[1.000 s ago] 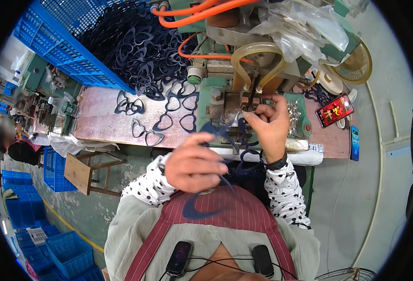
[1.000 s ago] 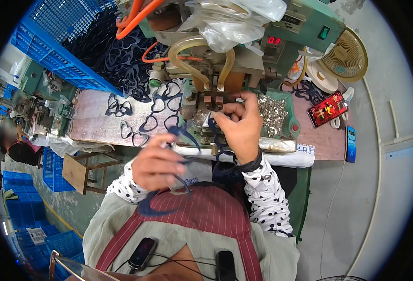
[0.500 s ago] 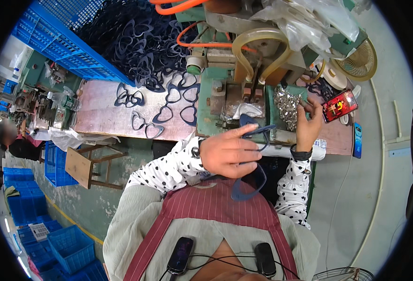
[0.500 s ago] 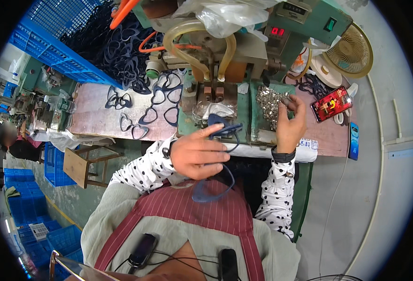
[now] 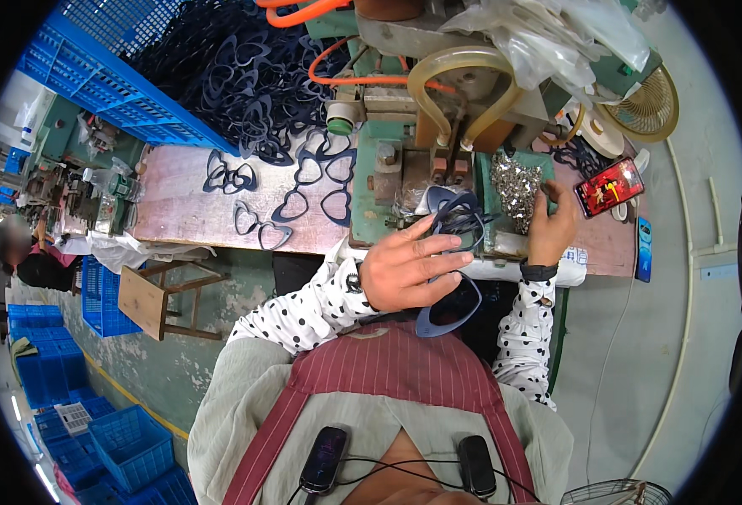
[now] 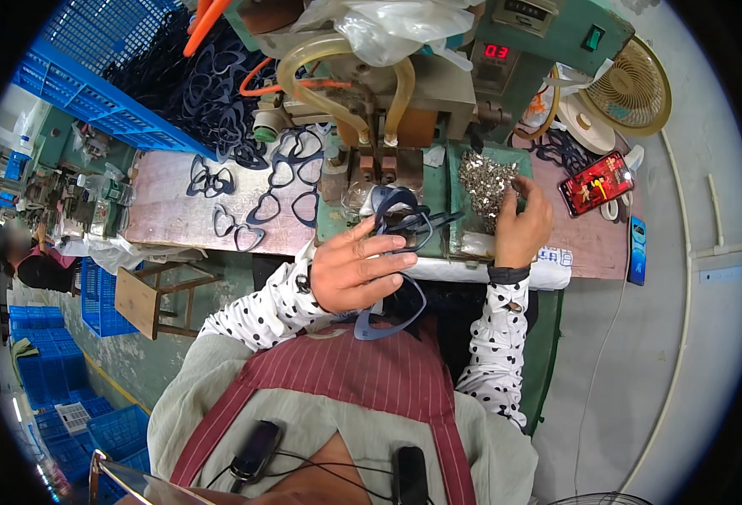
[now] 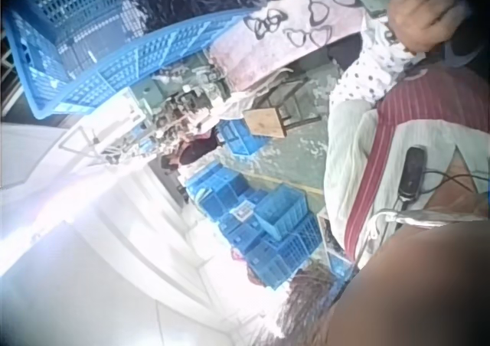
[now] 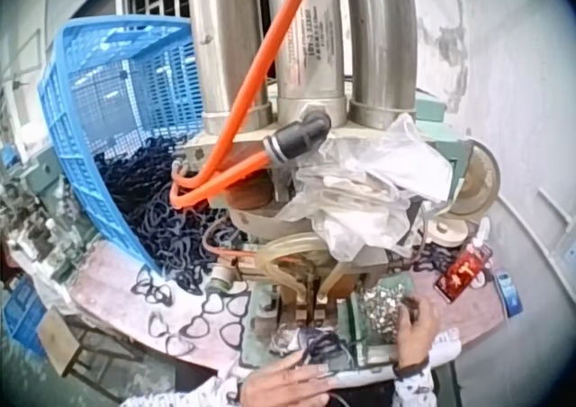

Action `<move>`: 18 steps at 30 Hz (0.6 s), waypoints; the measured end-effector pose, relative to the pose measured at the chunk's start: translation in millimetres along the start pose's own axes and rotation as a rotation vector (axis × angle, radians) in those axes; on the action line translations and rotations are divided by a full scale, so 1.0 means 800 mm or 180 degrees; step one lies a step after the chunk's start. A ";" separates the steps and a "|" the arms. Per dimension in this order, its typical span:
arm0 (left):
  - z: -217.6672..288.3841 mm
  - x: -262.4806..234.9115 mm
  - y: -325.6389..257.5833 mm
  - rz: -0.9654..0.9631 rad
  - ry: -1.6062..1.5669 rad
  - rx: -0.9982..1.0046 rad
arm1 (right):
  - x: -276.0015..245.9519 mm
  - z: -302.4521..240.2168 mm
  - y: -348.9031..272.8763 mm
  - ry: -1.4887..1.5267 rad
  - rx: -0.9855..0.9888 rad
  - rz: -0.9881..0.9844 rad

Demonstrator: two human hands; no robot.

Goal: The person repeatedly picks up dark blue bow-shaped components and small metallic pins from the workbench, aligns them, and presses them together using a small press machine. The assembled units are placed on the table to the left. The process is repeated continuously throughout the clip.

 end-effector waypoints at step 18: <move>0.006 0.004 0.003 0.0005 0.0001 -0.0181 | 0.022 0.032 -0.010 -0.0767 -0.0629 -0.0396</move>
Point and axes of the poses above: each hand's wrist, its own y-axis towards the middle knuckle, its own x-axis out of the palm, z = x × y, the point moved 2 cm from there along y, towards the middle knuckle, and after that the axes turned 15 degrees about x, right-handed, at the moved point
